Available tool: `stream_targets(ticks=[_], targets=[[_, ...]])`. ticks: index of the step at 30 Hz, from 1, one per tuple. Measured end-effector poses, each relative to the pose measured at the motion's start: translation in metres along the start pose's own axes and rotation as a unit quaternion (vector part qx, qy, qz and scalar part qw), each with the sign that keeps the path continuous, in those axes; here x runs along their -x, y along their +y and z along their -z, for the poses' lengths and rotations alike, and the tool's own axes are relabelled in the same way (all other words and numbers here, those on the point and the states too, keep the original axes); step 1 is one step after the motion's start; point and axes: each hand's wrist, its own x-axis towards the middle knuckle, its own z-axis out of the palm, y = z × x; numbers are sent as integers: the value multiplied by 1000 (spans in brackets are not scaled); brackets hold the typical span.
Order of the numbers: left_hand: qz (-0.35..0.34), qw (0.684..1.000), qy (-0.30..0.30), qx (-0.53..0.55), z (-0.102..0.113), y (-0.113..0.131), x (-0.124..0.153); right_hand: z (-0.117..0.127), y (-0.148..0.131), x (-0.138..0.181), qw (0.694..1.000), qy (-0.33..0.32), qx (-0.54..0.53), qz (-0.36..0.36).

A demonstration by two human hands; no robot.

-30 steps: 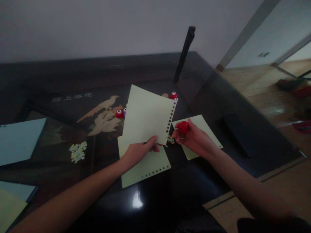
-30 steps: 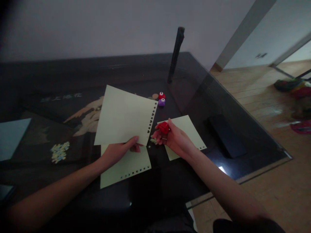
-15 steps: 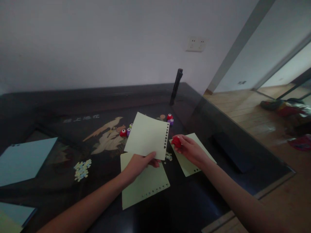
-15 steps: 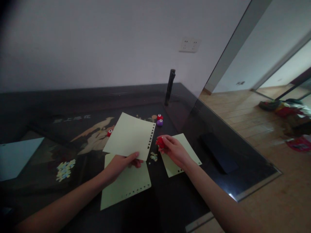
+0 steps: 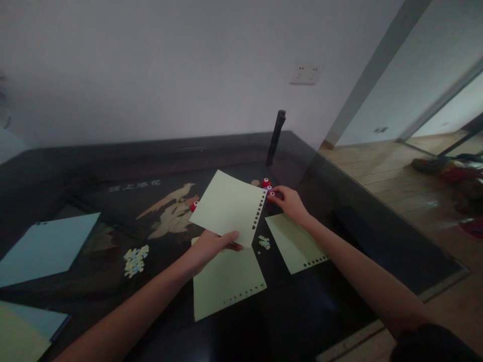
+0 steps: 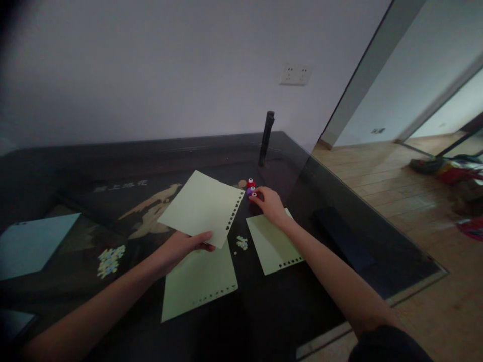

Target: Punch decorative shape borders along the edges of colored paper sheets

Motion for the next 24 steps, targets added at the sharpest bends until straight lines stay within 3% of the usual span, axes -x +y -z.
stream_targets(ticks=[9, 24], targets=[[7, 998, -26, -56, 2, 11, 0, -11, 15, -11, 998, -10, 56, 35], [21, 981, -45, -190, 19, 4, -4, 1, -3, 2, 988, -90, -119, -48]])
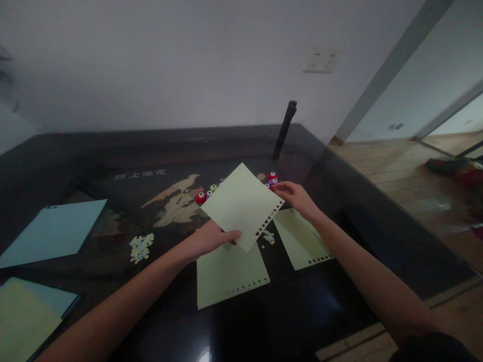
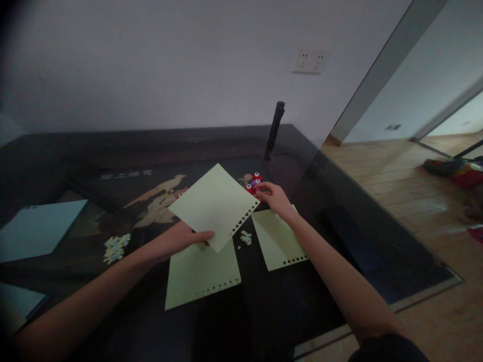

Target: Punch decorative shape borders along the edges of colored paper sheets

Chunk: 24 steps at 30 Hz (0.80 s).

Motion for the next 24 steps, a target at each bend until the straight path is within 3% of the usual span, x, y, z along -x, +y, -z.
stream_targets(ticks=[4, 8, 12, 18, 24], targets=[[-27, 999, -15, -31, 2, 1, 1, 2, -20, 11, 999, -9, -34, -8], [-45, 997, -56, -26, 1, -1, 0, -3, -40, 22, 997, -58, -45, -24], [-48, 995, -84, -8, 0, -2, -1, -9, -45, 27, 994, -77, -61, -53], [-24, 999, 22, 25, 11, 8, -3, -9, -40, 29, 989, -77, -84, -94], [-48, 992, 95, 72, 25, 20, 1, -11, -46, 32, 988, -61, -95, -102]])
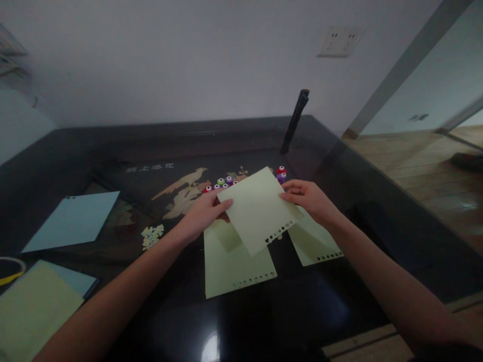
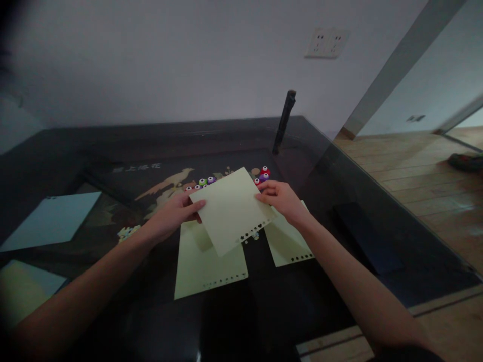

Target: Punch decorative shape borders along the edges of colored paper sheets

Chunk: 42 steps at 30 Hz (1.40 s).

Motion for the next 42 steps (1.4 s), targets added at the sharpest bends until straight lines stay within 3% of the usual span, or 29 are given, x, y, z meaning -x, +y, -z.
stream_targets(ticks=[7, 10, 14, 17, 21, 27, 42], targets=[[-29, 1000, 7, 8, 0, 3, -2, 9, -4, 14, 999, 40, -27, 3], [-58, 998, -20, -23, -9, 8, -9, 23, -1, 27, 995, 83, -43, -14], [-121, 985, -58, -113, -33, 19, -30, 51, 7, 48, 987, 149, -51, -38], [-169, 956, -95, -221, -56, 25, -52, 72, 17, 65, 979, 200, -31, -38], [-185, 945, -98, -251, -86, 22, -75, 89, 35, 84, 972, 226, 27, -52], [-189, 937, -98, -278, -108, 2, -79, 90, 62, 95, 953, 252, 164, -33], [-201, 919, -109, -321, -107, -11, -80, 85, 70, 96, 952, 221, 206, -51]])
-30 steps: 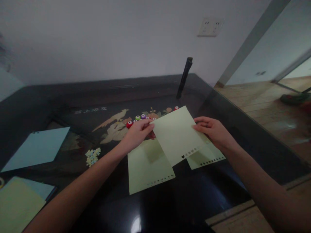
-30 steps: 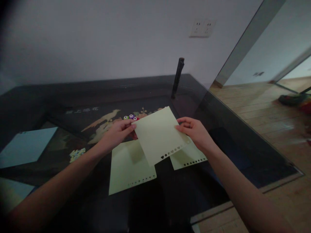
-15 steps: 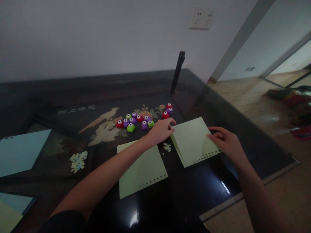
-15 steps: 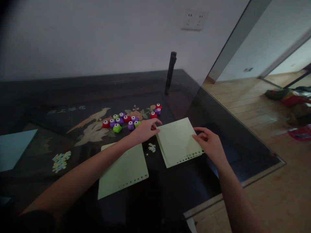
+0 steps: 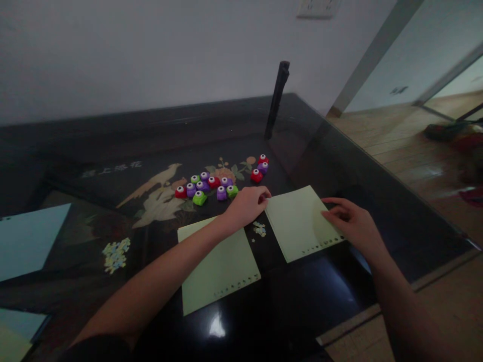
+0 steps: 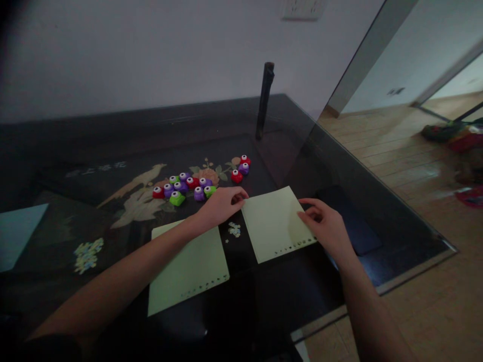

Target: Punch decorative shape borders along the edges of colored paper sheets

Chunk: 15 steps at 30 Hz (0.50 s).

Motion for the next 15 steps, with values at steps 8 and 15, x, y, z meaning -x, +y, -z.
stream_targets(ticks=[8, 15], targets=[[-27, 999, -13, -25, -1, -1, 2, -2, -1, 1, 1000, 10, 19, 2], [-51, 998, -40, -24, 0, -2, 6, -4, 0, 0, 1000, 9, 30, 3]])
